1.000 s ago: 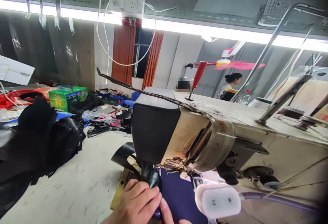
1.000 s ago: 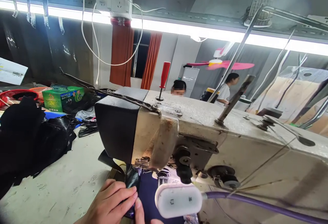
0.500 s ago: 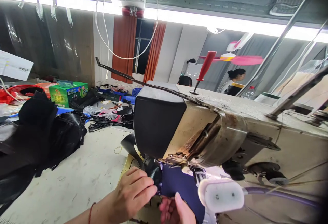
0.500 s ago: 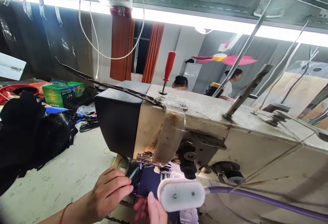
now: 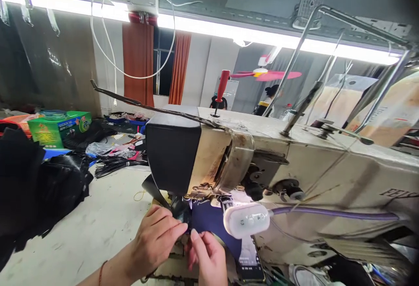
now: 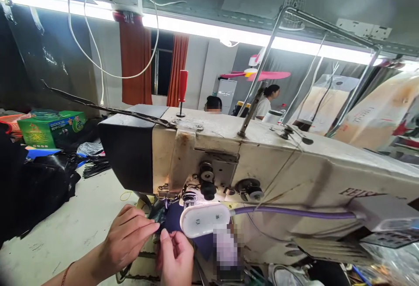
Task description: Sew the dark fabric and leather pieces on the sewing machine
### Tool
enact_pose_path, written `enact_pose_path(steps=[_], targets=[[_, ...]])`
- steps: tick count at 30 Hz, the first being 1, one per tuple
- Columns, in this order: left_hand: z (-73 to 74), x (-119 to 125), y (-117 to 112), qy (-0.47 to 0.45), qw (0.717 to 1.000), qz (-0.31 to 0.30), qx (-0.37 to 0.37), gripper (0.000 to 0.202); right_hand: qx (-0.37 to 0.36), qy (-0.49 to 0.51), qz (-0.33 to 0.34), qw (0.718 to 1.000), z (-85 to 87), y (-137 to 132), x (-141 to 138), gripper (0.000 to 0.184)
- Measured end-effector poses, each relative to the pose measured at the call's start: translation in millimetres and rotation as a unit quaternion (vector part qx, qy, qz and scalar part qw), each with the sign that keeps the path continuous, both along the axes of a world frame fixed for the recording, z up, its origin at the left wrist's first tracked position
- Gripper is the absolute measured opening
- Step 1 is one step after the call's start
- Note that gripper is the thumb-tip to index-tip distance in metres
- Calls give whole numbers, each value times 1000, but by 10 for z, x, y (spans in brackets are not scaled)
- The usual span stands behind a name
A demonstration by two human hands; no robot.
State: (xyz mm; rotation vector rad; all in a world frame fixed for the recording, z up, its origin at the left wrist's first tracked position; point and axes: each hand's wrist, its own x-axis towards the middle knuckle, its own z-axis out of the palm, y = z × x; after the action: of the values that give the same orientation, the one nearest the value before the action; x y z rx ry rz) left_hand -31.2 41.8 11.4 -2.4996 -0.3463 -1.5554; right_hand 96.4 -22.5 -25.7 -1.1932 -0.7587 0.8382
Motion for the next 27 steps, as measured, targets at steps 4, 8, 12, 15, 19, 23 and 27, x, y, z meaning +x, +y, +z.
enact_pose_path(steps=[4, 8, 12, 15, 19, 23, 27], targets=[[22, 21, -6, -11, 1000, -5, -17, 21, 0, 57, 21, 998, 104, -28, 48, 50], [8, 10, -1, -7, 1000, 1, -11, 17, -15, 94, 43, 995, 180, -24, 84, 48], [26, -3, -13, -6, 1000, -6, -8, 17, -19, 114, 75, 990, 212, -39, 73, 47], [31, -10, -17, -9, 1000, -9, -9, 16, -11, 109, 68, 992, 184, -31, 45, 45], [7, -20, 7, -6, 1000, -18, -10, 16, -6, 123, 58, 991, 116, 31, 31, 47], [45, -36, 17, 6, 999, -31, 16, 16, -35, 137, 93, 986, 35, 80, 40, 53], [102, -59, 2, 26, 997, -22, 62, 23, -13, 96, 46, 994, -171, 106, 20, 50]])
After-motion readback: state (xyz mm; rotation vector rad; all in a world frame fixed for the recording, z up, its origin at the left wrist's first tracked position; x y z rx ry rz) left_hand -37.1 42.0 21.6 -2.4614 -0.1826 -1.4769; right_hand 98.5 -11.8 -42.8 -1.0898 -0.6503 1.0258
